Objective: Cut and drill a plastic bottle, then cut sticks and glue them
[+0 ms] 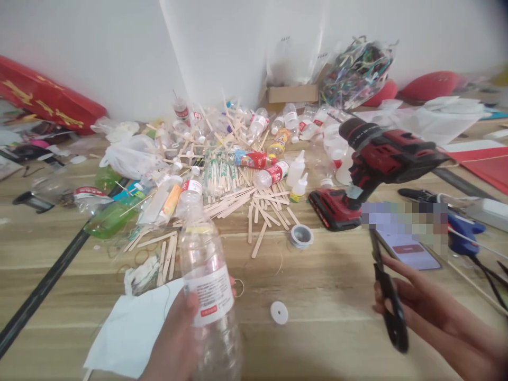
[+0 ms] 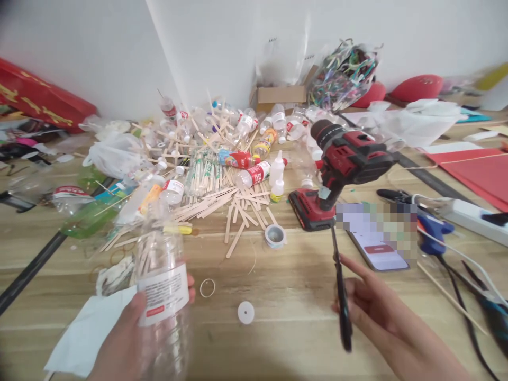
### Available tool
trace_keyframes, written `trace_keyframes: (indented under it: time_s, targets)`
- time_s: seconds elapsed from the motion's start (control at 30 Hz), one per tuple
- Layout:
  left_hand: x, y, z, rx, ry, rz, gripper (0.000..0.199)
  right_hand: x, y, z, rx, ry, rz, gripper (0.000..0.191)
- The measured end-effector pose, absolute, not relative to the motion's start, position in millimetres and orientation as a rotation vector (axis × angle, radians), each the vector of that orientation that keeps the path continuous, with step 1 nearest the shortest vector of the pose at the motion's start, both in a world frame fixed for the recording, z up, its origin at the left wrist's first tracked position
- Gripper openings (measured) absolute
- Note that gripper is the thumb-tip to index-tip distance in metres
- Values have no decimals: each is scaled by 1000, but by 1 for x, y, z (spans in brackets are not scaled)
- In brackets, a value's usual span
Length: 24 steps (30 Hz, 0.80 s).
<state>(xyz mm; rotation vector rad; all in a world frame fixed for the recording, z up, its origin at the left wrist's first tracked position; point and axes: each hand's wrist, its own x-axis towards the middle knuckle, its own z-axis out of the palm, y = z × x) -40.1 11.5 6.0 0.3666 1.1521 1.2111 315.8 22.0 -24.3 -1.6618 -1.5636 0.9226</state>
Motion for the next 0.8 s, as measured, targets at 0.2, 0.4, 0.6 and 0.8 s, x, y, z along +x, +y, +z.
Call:
trace_keyframes:
  time_s: [0.2,0.4,0.6,0.8]
  targets:
    - [-12,22,-8,543,698,1021,55,230,23,-7,-1304,-1333,1346,51]
    - [3,21,5,704,690,894,63,181,47,-21,-1234,-1260,1207,43]
    - [3,18,8,799,749,850,61,191,47,-37,-1235,-1503,1165,45]
    - [4,12,4,681,705,897,60,199,49,-37,-1368,-1840,390,31]
